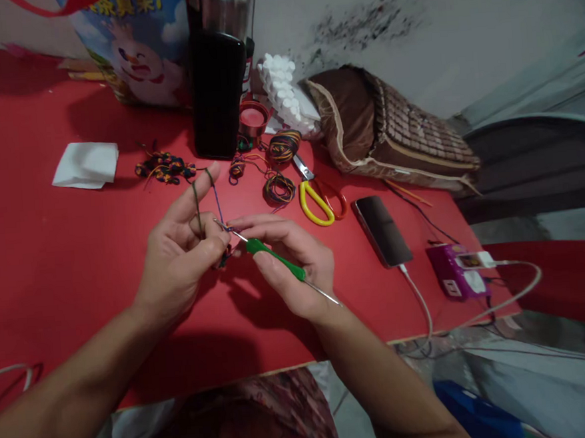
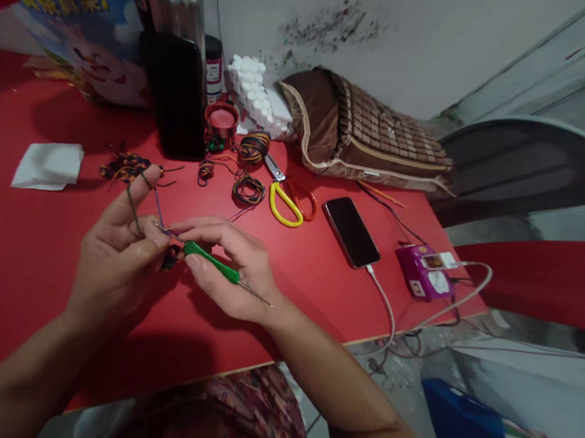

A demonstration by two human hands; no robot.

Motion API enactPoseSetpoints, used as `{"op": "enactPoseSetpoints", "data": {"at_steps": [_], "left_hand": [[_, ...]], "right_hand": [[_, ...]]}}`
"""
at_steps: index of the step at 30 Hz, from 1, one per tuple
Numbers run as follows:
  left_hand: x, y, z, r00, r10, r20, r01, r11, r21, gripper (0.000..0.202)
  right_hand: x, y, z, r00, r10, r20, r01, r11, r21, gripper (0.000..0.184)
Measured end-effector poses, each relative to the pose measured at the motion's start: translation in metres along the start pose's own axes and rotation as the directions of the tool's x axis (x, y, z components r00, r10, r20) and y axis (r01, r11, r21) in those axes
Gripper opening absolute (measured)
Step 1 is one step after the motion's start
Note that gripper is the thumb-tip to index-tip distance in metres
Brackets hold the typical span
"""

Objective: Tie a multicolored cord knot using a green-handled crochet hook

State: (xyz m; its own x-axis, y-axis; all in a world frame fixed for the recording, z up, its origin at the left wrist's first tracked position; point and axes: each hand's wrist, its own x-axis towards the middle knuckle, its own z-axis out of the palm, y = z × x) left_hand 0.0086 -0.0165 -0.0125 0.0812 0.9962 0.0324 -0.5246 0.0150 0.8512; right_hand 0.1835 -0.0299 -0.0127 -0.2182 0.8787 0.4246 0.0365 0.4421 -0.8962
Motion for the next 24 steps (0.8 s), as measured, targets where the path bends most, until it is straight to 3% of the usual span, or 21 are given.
{"op": "enactPoseSetpoints", "data": {"at_steps": [3, 8, 17, 24], "left_hand": [[-0.0004, -0.0003, -0.0008, 1.000, -0.018, -0.016, 0.019, 1.000, 0.019, 0.066], [0.0002, -0.0015, -0.0018, 0.999, 0.025, 0.035, -0.026, 0.999, 0.022, 0.064], [0.0024, -0.0011, -0.0025, 0.999, 0.004, 0.034, -0.004, 1.000, -0.009, 0.063], [0.0019, 0.0010, -0.0008, 0.999, -0.032, 0.012, 0.033, 0.998, -0.060, 0.063]], "right_hand": [[0.0011, -0.0027, -0.0015, 1.000, 0.029, 0.013, -0.029, 0.999, 0.017, 0.015], [0.0003, -0.0026, -0.0018, 0.999, -0.027, 0.036, 0.029, 0.997, -0.065, 0.021], [-0.0002, -0.0075, 0.0021, 0.993, -0.115, -0.035, 0.106, 0.974, -0.198, 0.023], [0.0023, -0.0010, -0.0046, 0.960, -0.263, 0.099, 0.281, 0.899, -0.335, 0.031]]}}
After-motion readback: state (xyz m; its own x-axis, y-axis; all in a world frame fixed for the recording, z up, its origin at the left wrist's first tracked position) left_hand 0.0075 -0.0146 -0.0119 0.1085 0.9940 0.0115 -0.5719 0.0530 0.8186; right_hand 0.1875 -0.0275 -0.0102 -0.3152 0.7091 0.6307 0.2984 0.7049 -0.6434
